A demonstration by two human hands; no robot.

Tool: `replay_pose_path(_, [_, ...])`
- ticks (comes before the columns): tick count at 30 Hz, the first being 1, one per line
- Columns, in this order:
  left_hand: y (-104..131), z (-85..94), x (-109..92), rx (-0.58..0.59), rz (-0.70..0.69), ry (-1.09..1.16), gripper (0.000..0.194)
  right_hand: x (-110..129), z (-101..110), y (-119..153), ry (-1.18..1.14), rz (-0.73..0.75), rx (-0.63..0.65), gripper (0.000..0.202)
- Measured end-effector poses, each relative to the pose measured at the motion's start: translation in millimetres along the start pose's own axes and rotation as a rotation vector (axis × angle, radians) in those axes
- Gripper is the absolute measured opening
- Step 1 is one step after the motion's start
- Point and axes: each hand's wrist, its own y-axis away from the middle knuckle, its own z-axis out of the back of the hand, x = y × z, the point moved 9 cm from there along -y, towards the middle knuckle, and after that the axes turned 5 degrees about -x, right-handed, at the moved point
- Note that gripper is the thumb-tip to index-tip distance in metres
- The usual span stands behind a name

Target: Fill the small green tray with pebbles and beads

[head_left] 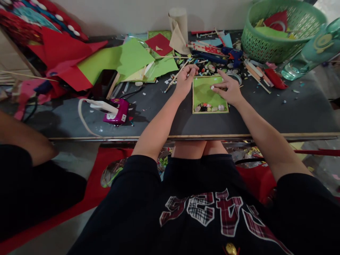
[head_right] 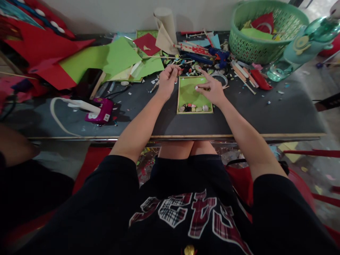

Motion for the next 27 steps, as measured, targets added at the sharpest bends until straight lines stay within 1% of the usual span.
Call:
replay_pose_path(3, [-0.4, 1.9, 6.5, 0.007, 0.019, -0.095, 0.065, 2.7, 0.3, 0.3, -0.014, -0.012, 0.002, 0.066])
replay_pose_path(6, [1.6, -3.0, 9.2, 0.060, 0.041, -0.172, 0.068, 6.5, 0.9, 0.6, -0.005, -0.035, 0.006, 0.062])
replay_pose_path(8, [3.0, -5.2, 7.6, 0.072, 0.046, -0.163, 0.066, 9.8, 2.4, 1.0, 0.004, -0.049, 0.000, 0.062])
replay_pose_path(12, [3.6, -3.3, 1.1, 0.044, 0.025, -0.106, 0.065, 14.7, 4.4, 2.6, 0.000, -0.073, 0.001, 0.065])
replay_pose_path(16, [3.2, -2.2, 2.9, 0.061, 0.012, -0.146, 0.066, 14.2, 3.4, 2.9, -0.008, -0.070, 0.009, 0.071])
replay_pose_path(20, [3.4, -3.8, 7.0, 0.091, -0.020, -0.210, 0.073, 12.9, 1.6, 1.8, -0.010, -0.052, 0.011, 0.067])
replay_pose_path(24, [3.6, -3.3, 10.0, 0.081, -0.004, -0.202, 0.076, 12.0, 0.9, 2.0, -0.003, -0.070, 0.023, 0.061])
replay_pose_path(27, [3.8, -2.3, 9.1, 0.069, -0.009, -0.198, 0.076, 12.7, 2.1, 2.3, -0.024, -0.054, 0.010, 0.058])
